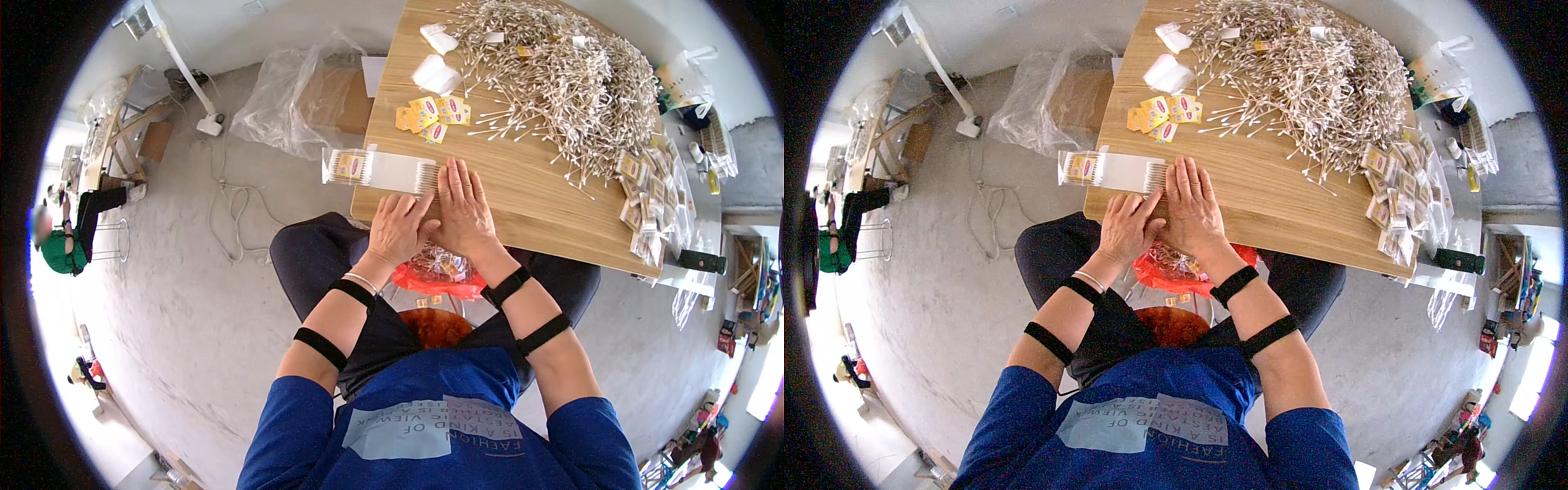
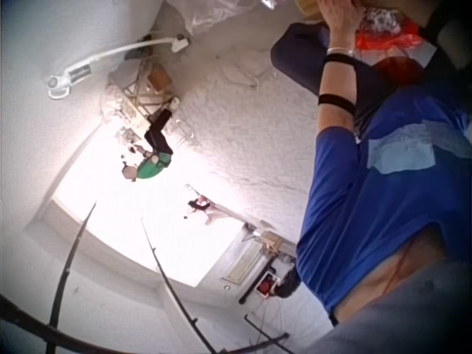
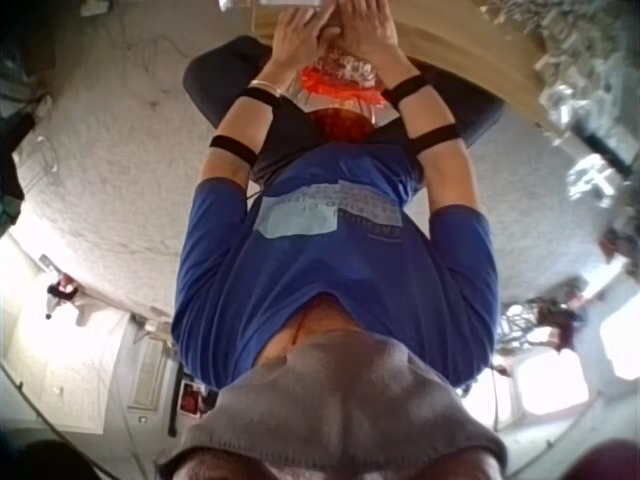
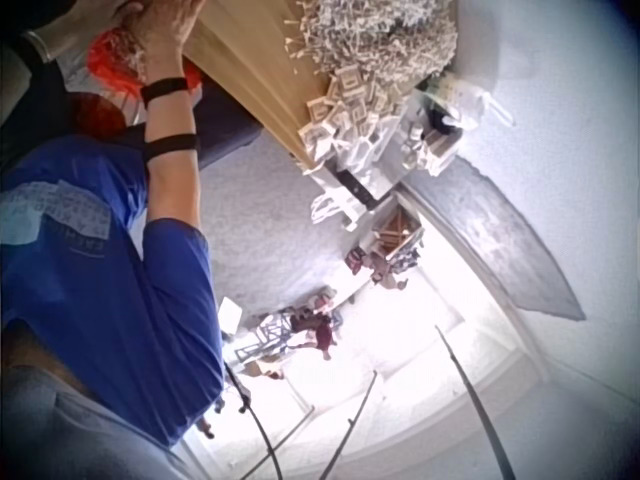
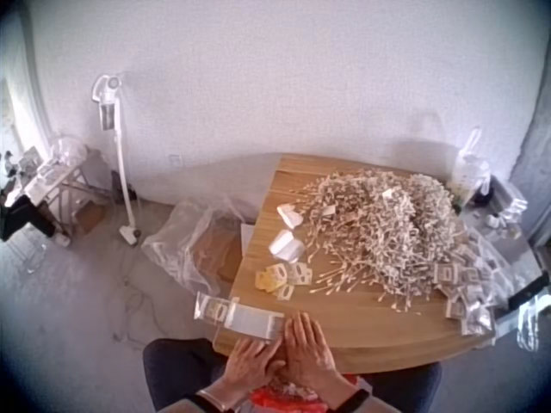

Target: Counting cotton swabs and packaging them into plastic bags.

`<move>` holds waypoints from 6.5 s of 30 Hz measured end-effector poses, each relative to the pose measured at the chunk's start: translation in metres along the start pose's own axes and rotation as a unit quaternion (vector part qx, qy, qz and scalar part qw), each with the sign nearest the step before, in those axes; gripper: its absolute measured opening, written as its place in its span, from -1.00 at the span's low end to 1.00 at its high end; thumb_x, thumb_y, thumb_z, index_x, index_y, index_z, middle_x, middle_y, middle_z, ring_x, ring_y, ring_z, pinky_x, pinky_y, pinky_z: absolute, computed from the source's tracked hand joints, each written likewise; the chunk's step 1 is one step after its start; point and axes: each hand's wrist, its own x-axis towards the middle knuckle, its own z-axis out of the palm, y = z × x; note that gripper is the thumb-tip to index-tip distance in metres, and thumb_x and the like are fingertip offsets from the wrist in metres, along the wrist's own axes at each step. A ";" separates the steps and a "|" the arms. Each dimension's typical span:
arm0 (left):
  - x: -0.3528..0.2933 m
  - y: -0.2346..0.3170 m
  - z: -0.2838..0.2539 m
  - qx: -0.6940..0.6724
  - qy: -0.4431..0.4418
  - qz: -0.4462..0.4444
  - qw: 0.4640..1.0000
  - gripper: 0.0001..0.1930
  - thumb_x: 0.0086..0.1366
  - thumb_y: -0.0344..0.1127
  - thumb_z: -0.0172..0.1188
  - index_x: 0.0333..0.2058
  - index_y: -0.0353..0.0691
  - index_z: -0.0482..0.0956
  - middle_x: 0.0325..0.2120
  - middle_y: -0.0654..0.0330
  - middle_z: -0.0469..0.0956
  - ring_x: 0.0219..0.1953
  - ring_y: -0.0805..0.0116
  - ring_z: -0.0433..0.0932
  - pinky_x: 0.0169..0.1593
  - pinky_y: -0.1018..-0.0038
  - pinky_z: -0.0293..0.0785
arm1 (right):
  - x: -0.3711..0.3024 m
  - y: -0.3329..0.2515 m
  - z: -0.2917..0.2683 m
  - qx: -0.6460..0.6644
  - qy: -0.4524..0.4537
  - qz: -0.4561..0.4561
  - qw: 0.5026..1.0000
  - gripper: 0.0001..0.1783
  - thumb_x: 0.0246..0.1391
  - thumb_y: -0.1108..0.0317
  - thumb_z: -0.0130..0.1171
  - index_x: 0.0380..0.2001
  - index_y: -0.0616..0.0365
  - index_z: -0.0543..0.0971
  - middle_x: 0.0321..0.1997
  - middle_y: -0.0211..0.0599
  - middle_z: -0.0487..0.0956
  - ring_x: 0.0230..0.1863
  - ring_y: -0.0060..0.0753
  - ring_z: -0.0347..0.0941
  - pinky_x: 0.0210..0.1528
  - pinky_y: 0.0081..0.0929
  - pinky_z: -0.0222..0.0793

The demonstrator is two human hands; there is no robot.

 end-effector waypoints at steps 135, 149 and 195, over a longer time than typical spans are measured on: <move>0.045 -0.027 0.004 -0.612 0.044 -0.182 0.768 -0.36 0.47 0.05 -0.32 0.23 -0.46 0.14 0.27 -0.08 0.13 0.34 0.17 0.06 0.39 0.31 -0.13 | 0.009 -0.029 0.003 0.058 0.027 0.052 0.997 -0.06 0.14 -0.19 -0.15 0.27 0.49 0.05 0.42 0.21 -0.08 0.47 0.07 -0.28 0.46 -0.15 -0.40; 0.047 -0.034 0.004 -0.566 0.081 -0.164 0.804 -0.33 0.46 0.08 -0.34 0.24 -0.46 0.14 0.27 -0.05 0.13 0.35 0.19 0.05 0.39 0.32 -0.12 | 0.024 -0.034 0.006 0.074 0.051 0.047 0.995 -0.15 0.16 -0.11 -0.17 0.26 0.45 0.10 0.41 0.18 -0.03 0.47 0.05 -0.24 0.46 -0.16 -0.39; 0.017 -0.142 -0.021 -0.345 0.066 -0.248 0.903 -0.47 0.47 -0.06 -0.21 0.25 -0.29 0.18 0.25 0.04 0.22 0.30 0.23 0.16 0.32 0.38 0.03 | 0.051 -0.067 0.011 0.082 0.046 0.044 0.995 -0.13 0.11 0.02 -0.04 0.26 0.51 0.02 0.41 0.22 -0.09 0.46 0.12 -0.27 0.46 -0.10 -0.36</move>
